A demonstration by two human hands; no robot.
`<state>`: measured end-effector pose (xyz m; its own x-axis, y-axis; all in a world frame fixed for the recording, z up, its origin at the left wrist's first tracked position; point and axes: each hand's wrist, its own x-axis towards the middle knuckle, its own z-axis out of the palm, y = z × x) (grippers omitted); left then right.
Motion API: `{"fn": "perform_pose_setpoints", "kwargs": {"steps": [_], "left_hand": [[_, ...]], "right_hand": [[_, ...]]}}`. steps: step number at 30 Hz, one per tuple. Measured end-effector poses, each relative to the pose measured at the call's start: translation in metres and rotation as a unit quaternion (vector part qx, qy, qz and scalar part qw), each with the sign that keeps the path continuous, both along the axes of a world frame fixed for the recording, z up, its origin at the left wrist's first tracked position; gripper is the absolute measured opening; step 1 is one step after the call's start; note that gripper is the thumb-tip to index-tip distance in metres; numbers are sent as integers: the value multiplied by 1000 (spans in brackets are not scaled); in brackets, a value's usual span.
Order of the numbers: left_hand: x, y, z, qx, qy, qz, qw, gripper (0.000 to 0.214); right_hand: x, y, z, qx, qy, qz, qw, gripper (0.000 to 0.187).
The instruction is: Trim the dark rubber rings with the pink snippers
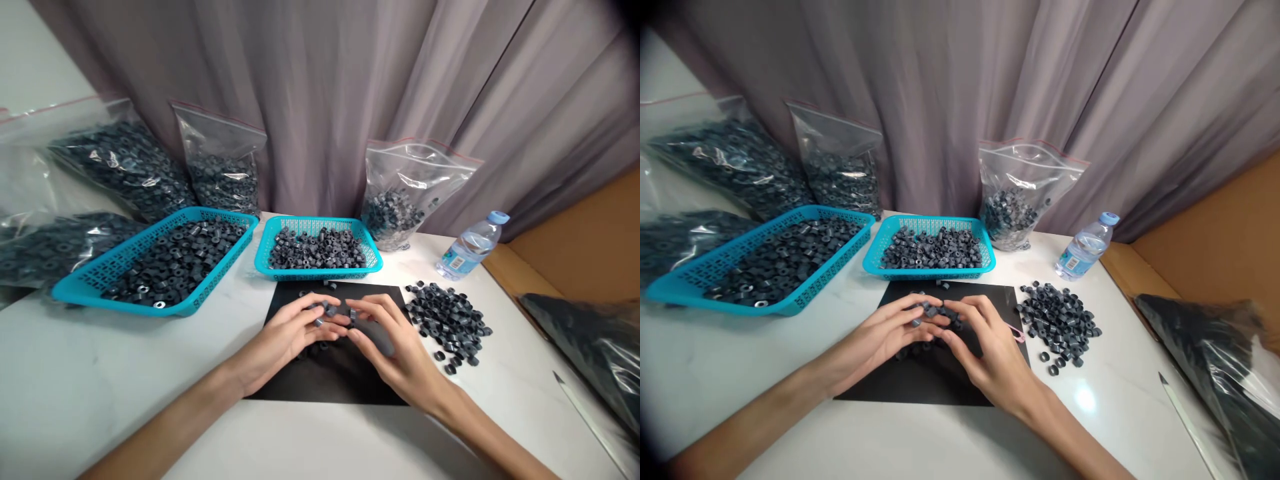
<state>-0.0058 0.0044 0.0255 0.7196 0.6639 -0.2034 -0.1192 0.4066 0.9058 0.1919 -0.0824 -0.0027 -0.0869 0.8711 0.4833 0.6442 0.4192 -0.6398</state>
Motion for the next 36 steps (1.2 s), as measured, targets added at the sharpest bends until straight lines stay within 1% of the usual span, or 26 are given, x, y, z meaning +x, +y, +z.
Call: {"fn": "perform_pose_setpoints", "kwargs": {"steps": [3, 6, 9, 12, 17, 22, 26, 32, 36], "left_hand": [[5, -13, -1, 13, -12, -18, 1000, 28], [8, -21, -5, 18, -7, -27, 999, 28], [8, -25, -12, 4, 3, -35, 999, 31], [7, -27, -15, -36, 2, -28, 999, 33], [5, -29, -10, -111, -27, -18, 993, 34], [2, -29, -5, -133, -42, -29, 990, 38], [1, -29, -3, -117, -27, -38, 992, 42], [2, -30, 0, -71, 25, -15, 997, 32], [1, -28, -1, -56, 48, -20, 997, 34]], "right_hand": [[-11, 0, -1, 21, 67, -23, 997, 30], [-15, -3, -6, 12, 106, -50, 993, 19], [-11, -8, -7, -7, 118, -33, 992, 10], [-7, -9, -5, -20, 109, -8, 994, 8], [-4, -8, -7, -33, 150, -4, 988, 6], [-2, -10, -12, -28, 183, -4, 983, 5], [-1, -10, -12, -18, 164, -15, 986, 4], [-1, -12, -13, -14, 122, 1, 992, 15], [-1, -13, -9, -4, 118, 7, 993, 19]]}}
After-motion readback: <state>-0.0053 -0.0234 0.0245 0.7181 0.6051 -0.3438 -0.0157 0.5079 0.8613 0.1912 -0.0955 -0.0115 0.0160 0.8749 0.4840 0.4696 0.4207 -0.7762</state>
